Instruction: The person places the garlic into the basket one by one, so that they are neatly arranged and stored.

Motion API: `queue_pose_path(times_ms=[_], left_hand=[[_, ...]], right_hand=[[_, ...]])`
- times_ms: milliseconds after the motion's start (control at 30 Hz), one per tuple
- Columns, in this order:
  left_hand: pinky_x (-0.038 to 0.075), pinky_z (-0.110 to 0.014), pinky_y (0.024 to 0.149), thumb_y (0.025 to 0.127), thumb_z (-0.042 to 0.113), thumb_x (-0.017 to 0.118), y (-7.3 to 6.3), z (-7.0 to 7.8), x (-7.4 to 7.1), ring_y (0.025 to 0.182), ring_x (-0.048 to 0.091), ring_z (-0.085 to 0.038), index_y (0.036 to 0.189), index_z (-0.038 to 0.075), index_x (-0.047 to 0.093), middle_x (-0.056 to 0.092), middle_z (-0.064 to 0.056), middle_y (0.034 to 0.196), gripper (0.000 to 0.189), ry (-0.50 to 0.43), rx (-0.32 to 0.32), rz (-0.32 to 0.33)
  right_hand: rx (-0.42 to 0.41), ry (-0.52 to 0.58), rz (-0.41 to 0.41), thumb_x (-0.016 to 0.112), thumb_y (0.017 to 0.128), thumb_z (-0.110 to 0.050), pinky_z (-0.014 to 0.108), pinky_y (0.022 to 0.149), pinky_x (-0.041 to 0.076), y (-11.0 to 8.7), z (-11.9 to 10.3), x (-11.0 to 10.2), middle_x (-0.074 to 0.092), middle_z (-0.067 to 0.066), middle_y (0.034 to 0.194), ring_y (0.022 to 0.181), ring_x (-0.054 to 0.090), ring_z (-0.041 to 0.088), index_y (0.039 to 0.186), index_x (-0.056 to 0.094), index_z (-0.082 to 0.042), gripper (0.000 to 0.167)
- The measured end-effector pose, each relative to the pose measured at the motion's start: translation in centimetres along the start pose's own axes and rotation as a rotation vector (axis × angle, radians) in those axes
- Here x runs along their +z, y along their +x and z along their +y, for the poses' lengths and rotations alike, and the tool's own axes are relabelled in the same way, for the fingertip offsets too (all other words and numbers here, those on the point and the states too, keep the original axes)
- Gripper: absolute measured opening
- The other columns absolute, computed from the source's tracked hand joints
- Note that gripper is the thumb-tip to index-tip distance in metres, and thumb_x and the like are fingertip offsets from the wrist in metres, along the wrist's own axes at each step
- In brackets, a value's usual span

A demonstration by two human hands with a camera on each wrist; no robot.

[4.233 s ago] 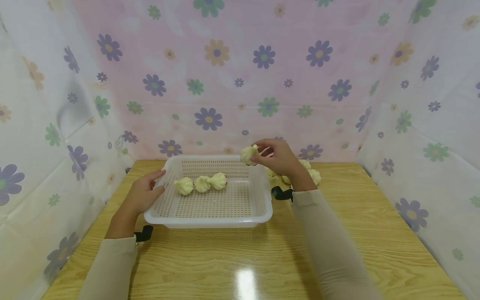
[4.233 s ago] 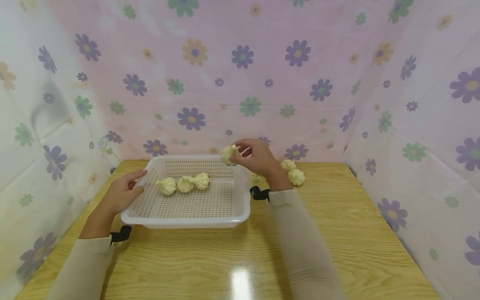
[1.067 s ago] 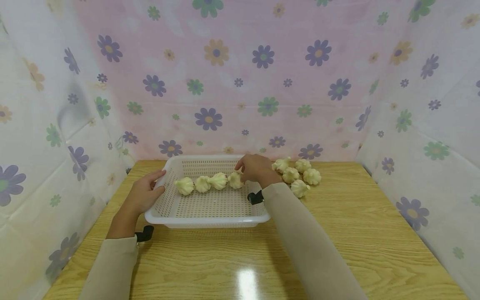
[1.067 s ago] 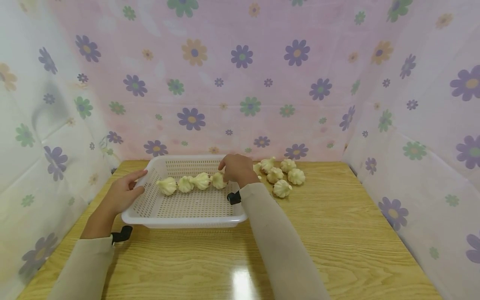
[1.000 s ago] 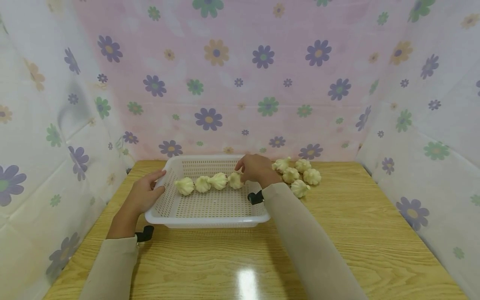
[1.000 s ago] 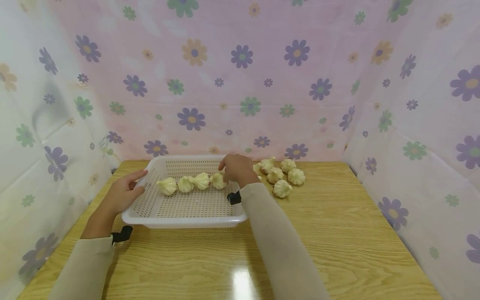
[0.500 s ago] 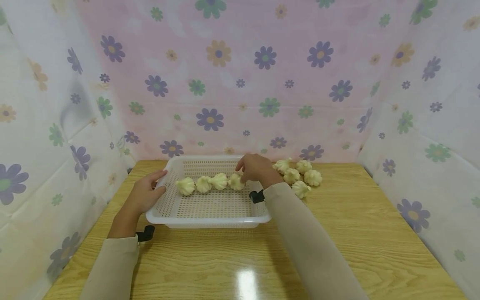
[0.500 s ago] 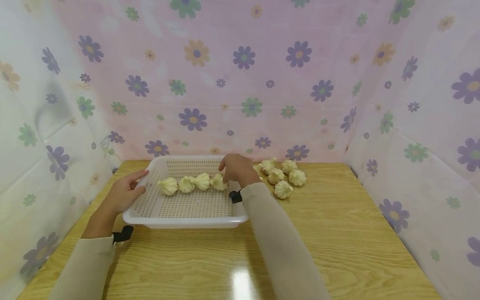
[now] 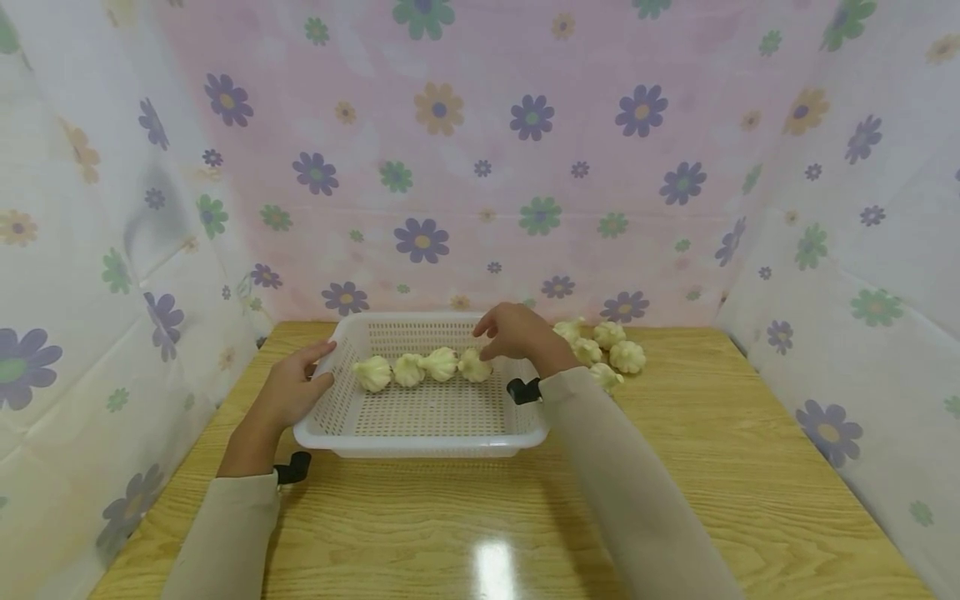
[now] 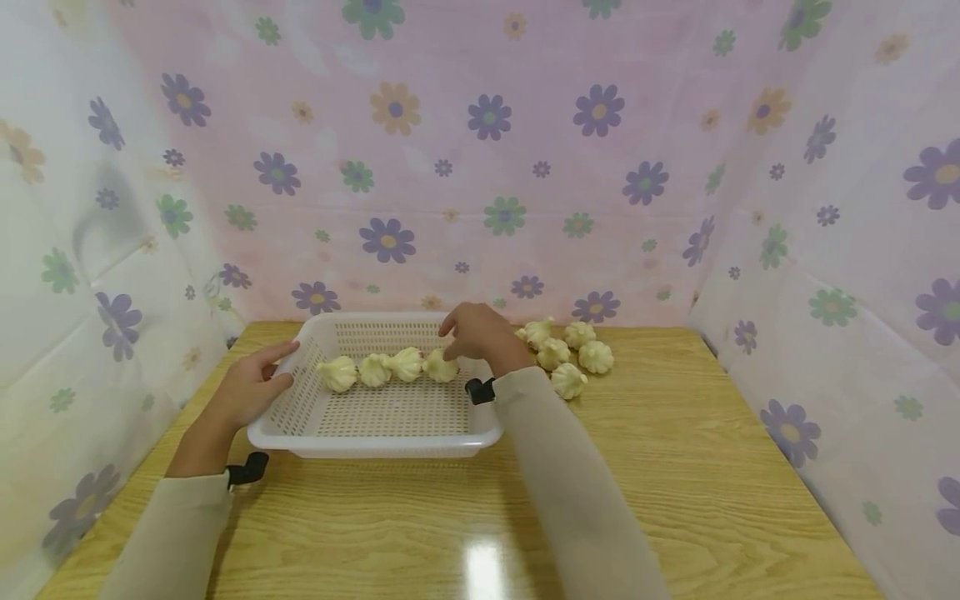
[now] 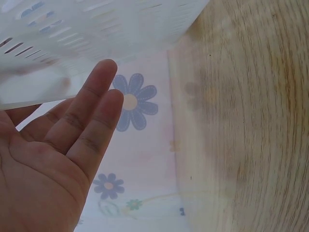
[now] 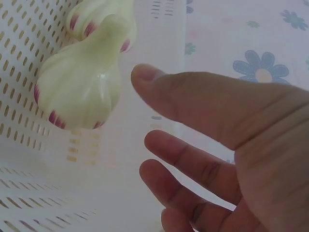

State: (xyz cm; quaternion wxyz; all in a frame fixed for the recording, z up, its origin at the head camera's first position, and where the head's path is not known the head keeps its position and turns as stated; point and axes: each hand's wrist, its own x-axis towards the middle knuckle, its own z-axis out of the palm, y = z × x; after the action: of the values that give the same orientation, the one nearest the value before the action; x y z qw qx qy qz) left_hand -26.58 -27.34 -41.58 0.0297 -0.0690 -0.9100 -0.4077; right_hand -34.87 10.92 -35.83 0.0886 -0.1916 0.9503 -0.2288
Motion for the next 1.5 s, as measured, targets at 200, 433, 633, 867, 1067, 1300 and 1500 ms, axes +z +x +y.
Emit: queue_pose_path(times_ms=[200, 433, 633, 867, 1067, 1300, 1500], left_hand=[[0.064, -0.039, 0.070, 0.101, 0.018, 0.055, -0.1, 0.1, 0.0, 0.120, 0.065, -0.047, 0.161, 0.010, 0.038, 0.033, -0.020, 0.166, 0.063, -0.007, -0.005, 0.003], [0.064, -0.038, 0.070, 0.101, 0.019, 0.055, 0.0, 0.1, 0.0, 0.122, 0.064, -0.047, 0.161, 0.012, 0.038, 0.033, -0.020, 0.167, 0.063, -0.015, -0.015, -0.007], [0.064, -0.039, 0.071, 0.101, 0.019, 0.055, 0.1, 0.3, -0.2, 0.121, 0.064, -0.048, 0.160, 0.010, 0.039, 0.034, -0.022, 0.166, 0.063, 0.016, 0.004, 0.005], [0.064, -0.041, 0.076, 0.101, 0.019, 0.055, 0.0, 0.2, -0.1, 0.126, 0.061, -0.050, 0.160, 0.009, 0.039, 0.034, -0.022, 0.165, 0.062, 0.030, 0.003, 0.007], [0.064, -0.042, 0.077, 0.101, 0.019, 0.055, 0.1, 0.1, 0.0, 0.126, 0.061, -0.049, 0.160, 0.009, 0.039, 0.034, -0.023, 0.165, 0.062, 0.022, 0.011, 0.006], [0.064, -0.044, 0.080, 0.100, 0.019, 0.055, 0.2, 0.1, 0.0, 0.128, 0.060, -0.049, 0.159, 0.008, 0.041, 0.035, -0.020, 0.166, 0.061, 0.031, 0.020, 0.016], [0.064, -0.044, 0.081, 0.100, 0.019, 0.054, 0.1, 0.2, -0.1, 0.131, 0.057, -0.050, 0.160, 0.008, 0.040, 0.035, -0.021, 0.165, 0.062, 0.045, 0.001, 0.009]], right_hand=[[-0.045, 0.066, 0.047, 0.084, 0.087, -0.031, 0.048, 0.096, 0.057, -0.8, 0.3, -0.2, 0.069, 0.005, 0.130, 0.119, 0.065, 0.027, 0.130, 0.073, -0.021, 0.046], [-0.132, 0.139, 0.123, 0.082, 0.089, -0.038, 0.047, 0.097, 0.057, -3.0, 1.1, -0.9, 0.067, 0.010, 0.134, 0.122, 0.064, 0.034, 0.139, 0.067, -0.019, 0.056], [-0.176, 0.121, 0.227, 0.080, 0.089, -0.044, 0.048, 0.094, 0.058, -5.3, 2.4, -1.6, 0.066, 0.006, 0.138, 0.120, 0.065, 0.028, 0.141, 0.064, -0.027, 0.057], [-0.190, 0.146, 0.318, 0.079, 0.089, -0.045, 0.049, 0.090, 0.059, -8.0, 4.3, -2.1, 0.069, 0.002, 0.132, 0.114, 0.067, 0.026, 0.141, 0.064, -0.030, 0.056], [-0.189, 0.184, 0.417, 0.077, 0.091, -0.046, 0.050, 0.090, 0.055, -10.4, 6.4, -2.1, 0.068, -0.002, 0.135, 0.115, 0.066, 0.026, 0.140, 0.064, -0.032, 0.053], [-0.176, 0.160, 0.482, 0.075, 0.093, -0.048, 0.054, 0.094, 0.054, -12.0, 9.2, -2.2, 0.065, 0.001, 0.140, 0.121, 0.063, 0.029, 0.140, 0.065, -0.028, 0.052], [-0.144, 0.151, 0.484, 0.074, 0.093, -0.048, 0.055, 0.095, 0.054, -12.7, 12.0, -2.2, 0.064, 0.004, 0.141, 0.121, 0.063, 0.030, 0.142, 0.063, -0.029, 0.055]])
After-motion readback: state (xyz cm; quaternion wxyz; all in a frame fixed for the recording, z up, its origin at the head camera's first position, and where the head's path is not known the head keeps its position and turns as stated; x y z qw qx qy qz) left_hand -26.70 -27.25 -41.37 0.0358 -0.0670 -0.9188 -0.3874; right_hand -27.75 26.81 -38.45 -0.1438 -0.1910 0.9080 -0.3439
